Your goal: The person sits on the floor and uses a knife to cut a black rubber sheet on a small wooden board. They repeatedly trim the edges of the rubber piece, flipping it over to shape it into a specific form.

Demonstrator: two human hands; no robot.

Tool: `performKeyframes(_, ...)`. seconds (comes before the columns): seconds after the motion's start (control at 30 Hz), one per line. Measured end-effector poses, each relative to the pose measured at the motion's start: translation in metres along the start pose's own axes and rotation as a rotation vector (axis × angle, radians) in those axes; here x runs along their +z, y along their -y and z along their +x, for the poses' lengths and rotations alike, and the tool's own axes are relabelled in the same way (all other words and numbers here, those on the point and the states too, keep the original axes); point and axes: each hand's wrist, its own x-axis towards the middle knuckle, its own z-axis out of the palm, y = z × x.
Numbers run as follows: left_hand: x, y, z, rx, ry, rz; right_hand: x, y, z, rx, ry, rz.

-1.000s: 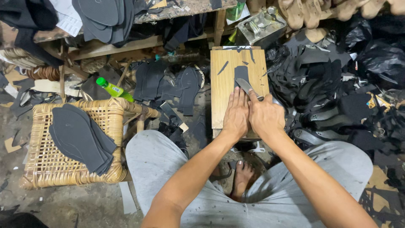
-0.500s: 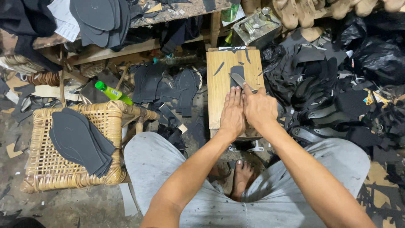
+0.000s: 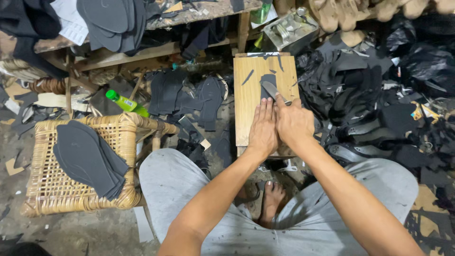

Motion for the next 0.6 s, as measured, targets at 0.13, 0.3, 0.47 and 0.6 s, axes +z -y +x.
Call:
performKeyframes(0.13,-0.004,0.001,0.001,-0.002,-0.026,0.006,0.003,-0.001,0.015,-0.027,-0.029,0.009)
performKeyframes(0.3,-0.004,0.0,-0.002,0.006,-0.052,-0.009,-0.007,-0.001,0.003,-0.06,-0.024,0.032)
performKeyframes(0.47,0.0,0.002,-0.003,0.002,-0.069,0.02,-0.01,0.001,-0.017,-0.025,0.003,-0.008)
performKeyframes(0.6,0.001,0.003,0.001,0.009,-0.048,0.03,-0.005,0.001,-0.003,0.001,-0.001,0.002)
